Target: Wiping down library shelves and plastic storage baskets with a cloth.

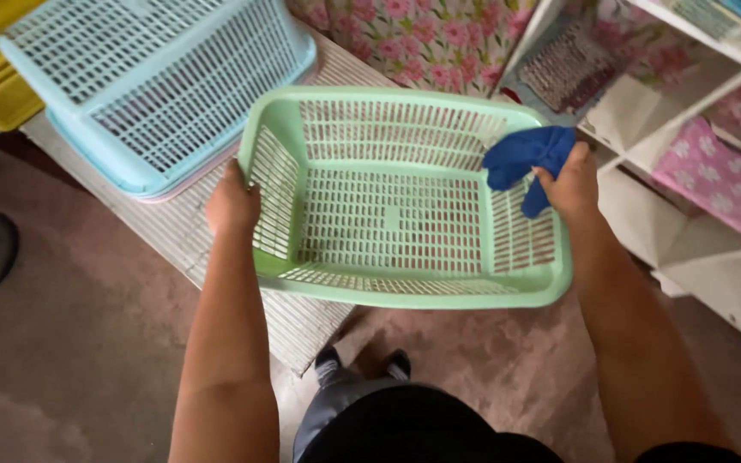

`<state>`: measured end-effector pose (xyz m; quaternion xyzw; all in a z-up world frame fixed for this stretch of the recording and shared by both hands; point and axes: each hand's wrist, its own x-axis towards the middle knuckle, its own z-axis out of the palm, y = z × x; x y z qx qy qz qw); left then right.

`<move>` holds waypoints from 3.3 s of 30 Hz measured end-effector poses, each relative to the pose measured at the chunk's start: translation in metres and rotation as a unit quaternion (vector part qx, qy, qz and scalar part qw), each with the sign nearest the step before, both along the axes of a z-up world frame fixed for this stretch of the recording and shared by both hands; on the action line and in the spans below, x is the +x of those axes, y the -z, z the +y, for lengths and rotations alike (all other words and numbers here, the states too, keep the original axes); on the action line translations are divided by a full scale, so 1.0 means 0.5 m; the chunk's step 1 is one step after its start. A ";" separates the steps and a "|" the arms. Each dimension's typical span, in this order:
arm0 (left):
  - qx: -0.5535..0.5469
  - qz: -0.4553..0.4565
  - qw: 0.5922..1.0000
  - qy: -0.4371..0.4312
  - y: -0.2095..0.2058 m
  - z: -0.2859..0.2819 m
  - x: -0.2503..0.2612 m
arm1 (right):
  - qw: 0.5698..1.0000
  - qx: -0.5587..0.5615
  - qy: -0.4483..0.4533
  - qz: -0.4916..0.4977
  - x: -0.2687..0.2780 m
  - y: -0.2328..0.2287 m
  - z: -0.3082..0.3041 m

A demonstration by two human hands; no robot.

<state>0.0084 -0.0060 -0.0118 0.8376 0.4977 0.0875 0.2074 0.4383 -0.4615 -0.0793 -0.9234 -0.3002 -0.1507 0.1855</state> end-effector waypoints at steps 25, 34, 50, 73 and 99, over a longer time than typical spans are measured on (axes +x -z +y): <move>-0.030 0.057 0.978 0.197 -0.011 0.227 0.068 | 0.993 0.007 -0.098 0.060 -0.260 -0.101 0.782; -0.049 0.009 0.977 0.208 0.048 0.295 0.041 | 0.949 0.126 -0.278 -0.076 -0.499 0.050 1.058; -0.679 -0.464 0.564 -0.073 0.245 0.330 0.089 | 0.912 0.131 -0.238 0.307 -0.823 -0.108 0.809; -0.205 -0.192 0.940 0.196 0.163 0.363 0.204 | 0.968 -0.110 0.222 -0.045 -0.854 -0.013 0.007; -0.469 -0.477 0.734 0.117 -0.138 0.321 0.290 | 0.591 0.633 0.445 0.227 -0.406 -0.147 -0.032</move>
